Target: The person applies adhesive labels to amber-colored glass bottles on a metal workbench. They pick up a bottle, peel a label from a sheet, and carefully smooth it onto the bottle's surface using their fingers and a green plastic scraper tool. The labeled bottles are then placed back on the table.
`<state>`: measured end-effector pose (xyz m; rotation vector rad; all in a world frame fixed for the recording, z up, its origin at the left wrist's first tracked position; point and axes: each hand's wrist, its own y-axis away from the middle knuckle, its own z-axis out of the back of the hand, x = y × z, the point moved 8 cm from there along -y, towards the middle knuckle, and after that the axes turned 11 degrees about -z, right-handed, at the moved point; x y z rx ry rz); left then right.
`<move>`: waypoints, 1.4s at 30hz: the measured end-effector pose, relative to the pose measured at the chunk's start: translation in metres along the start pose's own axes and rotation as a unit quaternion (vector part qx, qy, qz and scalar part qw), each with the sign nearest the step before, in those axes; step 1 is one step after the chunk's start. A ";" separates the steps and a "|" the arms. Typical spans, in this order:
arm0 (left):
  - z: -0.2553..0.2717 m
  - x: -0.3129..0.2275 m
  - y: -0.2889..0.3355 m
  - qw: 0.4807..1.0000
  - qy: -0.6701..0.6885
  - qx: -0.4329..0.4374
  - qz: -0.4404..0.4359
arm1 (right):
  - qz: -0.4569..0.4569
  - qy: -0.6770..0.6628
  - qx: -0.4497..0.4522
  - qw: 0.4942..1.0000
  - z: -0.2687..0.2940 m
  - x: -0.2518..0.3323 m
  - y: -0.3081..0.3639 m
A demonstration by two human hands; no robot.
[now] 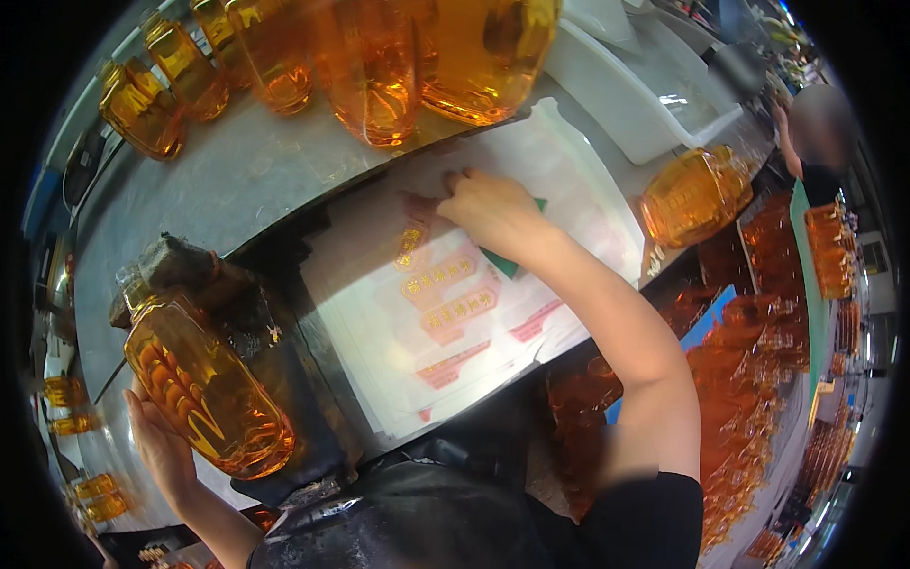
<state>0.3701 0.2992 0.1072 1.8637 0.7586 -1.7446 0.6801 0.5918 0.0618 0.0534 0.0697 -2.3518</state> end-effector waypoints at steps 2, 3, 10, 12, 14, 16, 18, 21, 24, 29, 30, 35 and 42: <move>-0.001 0.002 0.001 0.999 0.016 -0.036 0.008 | 0.011 -0.017 0.017 1.000 -0.001 0.009 -0.030; 0.000 0.001 0.002 0.998 0.023 -0.054 0.010 | 0.001 -0.067 0.031 0.997 -0.005 0.005 -0.043; 0.000 0.005 0.011 1.000 0.013 -0.004 -0.004 | -0.034 -0.112 0.080 0.990 -0.022 0.002 -0.077; -0.004 0.003 0.012 1.000 0.012 0.000 -0.005 | -0.053 -0.156 0.141 0.976 -0.032 -0.003 -0.085; -0.008 0.002 0.013 0.999 0.003 0.049 -0.004 | -0.069 -0.235 0.219 0.944 -0.035 -0.003 -0.089; -0.008 -0.001 0.016 0.997 -0.010 0.077 -0.013 | -0.083 -0.270 0.255 0.925 -0.035 -0.003 -0.094; -0.008 -0.004 0.019 0.996 -0.029 0.084 -0.030 | -0.097 -0.242 0.216 0.941 -0.041 -0.009 -0.103; -0.011 -0.005 0.025 0.998 -0.003 0.051 -0.035 | -0.136 -0.100 -0.031 0.985 -0.045 -0.029 -0.115; -0.011 -0.008 0.032 0.996 -0.014 0.064 -0.068 | -0.127 0.024 -0.175 0.976 -0.032 -0.013 -0.085; -0.037 -0.008 0.054 0.953 -0.134 0.191 -0.193 | 0.023 -0.001 -0.286 0.958 0.089 0.097 0.026; -0.042 -0.009 0.053 0.943 -0.170 0.185 -0.218 | 0.026 -0.068 -0.315 0.946 0.122 0.104 0.040; -0.041 -0.024 0.054 0.942 -0.159 0.179 -0.236 | 0.020 -0.448 -0.131 0.884 0.234 0.143 0.061; -0.025 -0.023 0.056 0.942 -0.171 0.206 -0.204 | 0.148 -0.443 0.125 0.875 0.187 0.230 -0.019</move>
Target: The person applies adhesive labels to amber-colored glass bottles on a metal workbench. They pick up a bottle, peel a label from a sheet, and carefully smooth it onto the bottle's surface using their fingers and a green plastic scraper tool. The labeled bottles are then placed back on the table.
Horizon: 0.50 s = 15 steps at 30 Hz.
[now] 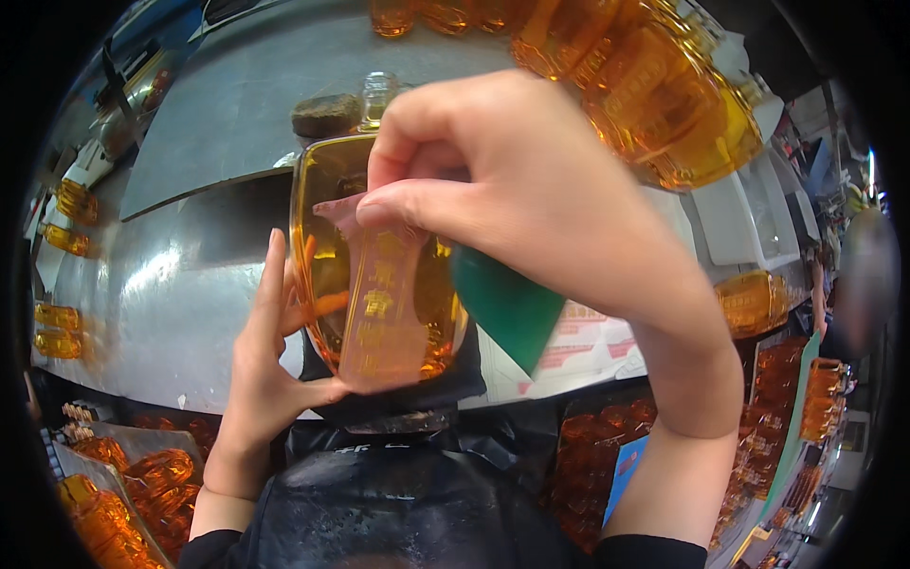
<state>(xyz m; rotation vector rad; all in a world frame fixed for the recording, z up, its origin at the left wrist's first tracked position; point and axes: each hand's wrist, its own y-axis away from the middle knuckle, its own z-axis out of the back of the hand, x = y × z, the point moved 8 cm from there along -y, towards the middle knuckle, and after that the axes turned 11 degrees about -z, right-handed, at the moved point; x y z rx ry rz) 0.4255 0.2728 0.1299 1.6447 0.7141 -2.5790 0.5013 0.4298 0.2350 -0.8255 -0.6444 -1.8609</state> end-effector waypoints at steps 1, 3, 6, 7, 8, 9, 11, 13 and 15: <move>0.002 0.003 0.004 1.000 -0.015 0.008 0.021 | -0.042 -0.016 0.005 0.999 -0.006 -0.013 -0.011; 0.003 0.001 0.005 1.000 -0.016 0.009 0.014 | -0.026 0.127 -0.040 0.991 -0.004 -0.008 -0.018; 0.009 -0.003 -0.005 0.997 -0.056 0.022 -0.038 | 0.089 0.314 -0.225 0.918 0.008 0.011 -0.008; 0.013 -0.009 -0.012 0.996 -0.067 0.016 -0.051 | 0.108 0.322 -0.261 0.904 0.008 0.013 0.000; 0.016 -0.013 -0.018 0.993 -0.094 0.020 -0.064 | 0.126 0.329 -0.298 0.887 0.007 0.015 0.009; 0.018 -0.018 -0.027 0.989 -0.121 0.026 -0.078 | 0.120 0.299 -0.293 0.900 0.003 0.014 0.019; 0.017 -0.028 -0.044 0.973 -0.206 0.047 -0.095 | 0.099 0.308 -0.231 0.918 -0.010 0.009 0.031; 0.011 -0.029 -0.054 0.965 -0.242 0.043 -0.089 | 0.041 0.376 -0.160 0.912 -0.024 0.000 0.033; 0.006 -0.028 -0.062 0.963 -0.256 0.038 -0.076 | 0.008 0.398 -0.136 0.907 -0.028 -0.007 0.033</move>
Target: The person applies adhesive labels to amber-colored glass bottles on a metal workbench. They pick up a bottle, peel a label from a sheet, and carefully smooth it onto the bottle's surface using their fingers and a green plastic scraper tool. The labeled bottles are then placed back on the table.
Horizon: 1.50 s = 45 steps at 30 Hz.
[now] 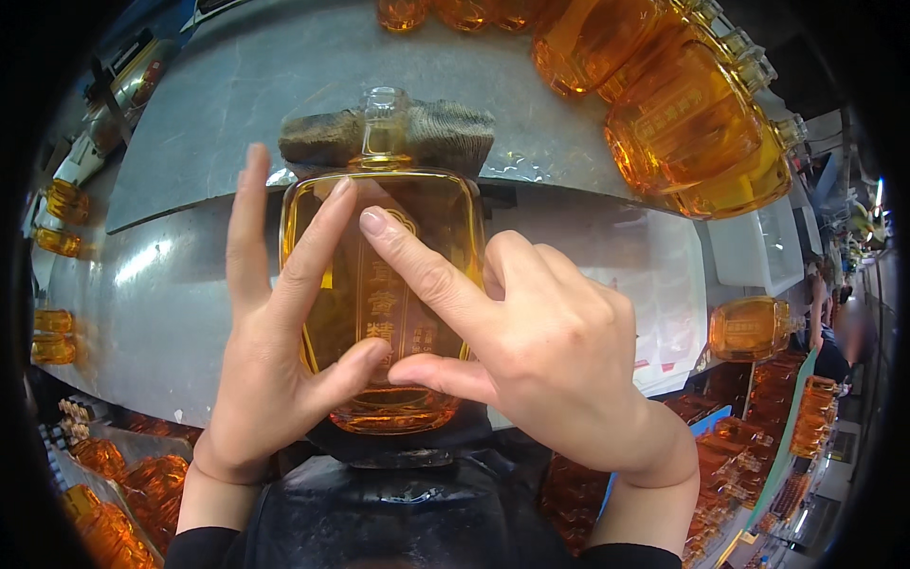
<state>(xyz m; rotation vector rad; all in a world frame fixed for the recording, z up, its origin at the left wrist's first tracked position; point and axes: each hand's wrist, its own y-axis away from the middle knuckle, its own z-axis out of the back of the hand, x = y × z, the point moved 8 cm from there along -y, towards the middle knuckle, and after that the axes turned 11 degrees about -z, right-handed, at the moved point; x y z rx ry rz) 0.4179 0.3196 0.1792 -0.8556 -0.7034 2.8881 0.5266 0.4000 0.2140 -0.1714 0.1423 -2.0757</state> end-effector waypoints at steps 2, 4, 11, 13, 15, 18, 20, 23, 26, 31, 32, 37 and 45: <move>0.000 -0.002 0.001 1.000 -0.009 0.014 0.013 | -0.003 -0.009 0.023 1.000 -0.005 -0.003 0.002; 0.001 -0.002 0.005 0.999 0.016 -0.003 0.031 | -0.004 -0.017 0.024 1.000 -0.004 -0.004 0.003; 0.000 -0.003 0.004 1.000 -0.016 0.001 0.010 | -0.014 -0.015 0.050 0.999 -0.005 -0.004 0.001; -0.004 -0.001 0.006 1.000 0.008 0.003 0.017 | -0.029 -0.047 0.060 0.997 -0.004 -0.005 0.003; -0.001 0.003 0.005 0.998 0.034 -0.039 -0.024 | -0.043 -0.076 0.054 0.995 -0.003 -0.010 0.003; 0.001 0.004 0.010 0.996 0.053 -0.055 -0.035 | -0.054 -0.088 0.030 0.994 0.001 -0.008 0.002; -0.004 0.004 0.009 0.997 0.049 -0.058 -0.030 | -0.048 -0.068 0.027 0.996 -0.004 -0.009 0.005; -0.005 0.006 0.011 0.996 0.060 -0.067 -0.017 | -0.043 -0.062 0.042 0.996 -0.008 -0.010 0.004; -0.005 0.006 0.012 0.996 0.068 -0.062 -0.022 | -0.048 -0.061 0.059 0.995 -0.010 -0.009 0.005; -0.005 0.005 0.011 0.995 0.077 -0.059 -0.018 | -0.048 -0.067 0.053 0.995 -0.012 -0.009 0.004; -0.006 0.006 0.011 0.995 0.078 -0.056 -0.019 | -0.042 -0.063 0.052 0.996 -0.012 -0.009 0.004; -0.005 0.006 0.013 0.991 0.122 -0.059 -0.009 | -0.099 -0.367 0.053 0.923 -0.004 -0.036 -0.002; -0.010 0.006 0.008 0.991 0.132 -0.029 -0.002 | -0.242 -0.554 -0.062 0.795 -0.002 -0.116 0.007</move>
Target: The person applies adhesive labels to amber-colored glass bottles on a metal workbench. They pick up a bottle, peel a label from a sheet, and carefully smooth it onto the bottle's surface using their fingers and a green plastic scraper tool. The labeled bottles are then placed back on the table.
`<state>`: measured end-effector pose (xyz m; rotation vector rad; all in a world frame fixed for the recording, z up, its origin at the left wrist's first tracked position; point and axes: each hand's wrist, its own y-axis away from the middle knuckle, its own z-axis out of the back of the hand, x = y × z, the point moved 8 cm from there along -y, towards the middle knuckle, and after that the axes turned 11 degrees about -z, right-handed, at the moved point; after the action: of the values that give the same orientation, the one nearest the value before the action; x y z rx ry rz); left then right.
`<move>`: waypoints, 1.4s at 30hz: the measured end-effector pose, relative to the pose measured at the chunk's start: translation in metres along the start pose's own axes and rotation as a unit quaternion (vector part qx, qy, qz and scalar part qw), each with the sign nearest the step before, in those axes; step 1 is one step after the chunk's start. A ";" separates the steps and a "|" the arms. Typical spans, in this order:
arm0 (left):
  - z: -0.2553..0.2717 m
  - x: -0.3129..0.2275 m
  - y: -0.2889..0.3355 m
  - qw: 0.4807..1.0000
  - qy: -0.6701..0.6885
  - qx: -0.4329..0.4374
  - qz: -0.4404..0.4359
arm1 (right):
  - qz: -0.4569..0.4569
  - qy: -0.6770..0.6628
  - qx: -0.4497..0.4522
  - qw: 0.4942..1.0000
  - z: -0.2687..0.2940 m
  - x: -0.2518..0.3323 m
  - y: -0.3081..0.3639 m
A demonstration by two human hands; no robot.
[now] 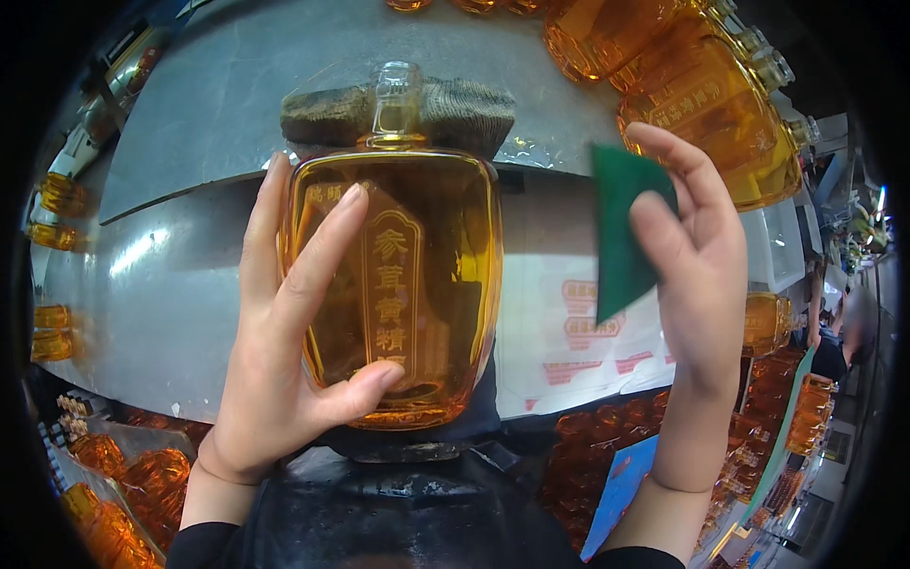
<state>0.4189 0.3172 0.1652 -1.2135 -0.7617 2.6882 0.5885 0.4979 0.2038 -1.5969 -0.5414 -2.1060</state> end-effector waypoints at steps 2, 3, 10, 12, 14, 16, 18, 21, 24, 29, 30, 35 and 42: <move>0.000 0.003 0.000 1.000 0.000 0.009 0.004 | 0.049 0.080 0.029 0.995 -0.012 0.012 0.016; 0.001 0.003 -0.001 1.000 0.000 0.013 0.004 | 0.090 0.110 0.052 0.989 -0.018 0.020 0.024; 0.002 0.004 -0.001 1.000 0.012 0.006 0.015 | 0.382 0.390 0.068 0.835 -0.107 0.080 0.023; 0.001 0.007 0.007 0.999 0.026 -0.008 0.020 | 0.465 0.399 -0.027 0.790 -0.104 0.092 0.005; 0.001 0.013 0.014 0.998 0.056 -0.030 0.028 | 0.496 0.429 -0.026 0.754 -0.102 0.085 0.008; 0.010 0.025 0.030 0.988 0.079 -0.097 0.090 | 0.518 0.453 0.046 0.724 -0.110 0.062 0.037; 0.015 0.030 0.032 0.980 0.099 -0.131 0.112 | 0.495 0.406 0.101 0.761 -0.112 0.047 0.103; 0.023 0.023 0.041 0.975 0.086 -0.168 0.120 | 0.462 0.308 0.102 0.826 -0.096 0.047 0.088; 0.022 0.020 0.038 0.984 0.056 -0.148 0.079 | 0.457 0.290 0.050 0.840 -0.075 0.058 0.036; 0.023 0.021 0.039 0.992 0.005 -0.109 0.059 | 0.389 0.393 0.140 0.822 -0.103 0.032 0.101; 0.023 0.023 0.043 0.991 0.001 -0.113 0.068 | 0.348 0.440 0.160 0.812 -0.117 0.032 0.107; 0.029 0.021 0.032 0.984 0.028 -0.152 0.087 | 0.454 0.365 0.056 0.811 -0.116 0.079 0.023; 0.031 0.028 0.019 0.965 0.115 -0.174 0.160 | 0.562 0.317 0.176 0.743 -0.144 0.048 0.091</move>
<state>0.3799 0.2963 0.1547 -1.8385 -1.1195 2.6483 0.5140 0.3375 0.2169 -0.5642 0.2493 -1.2890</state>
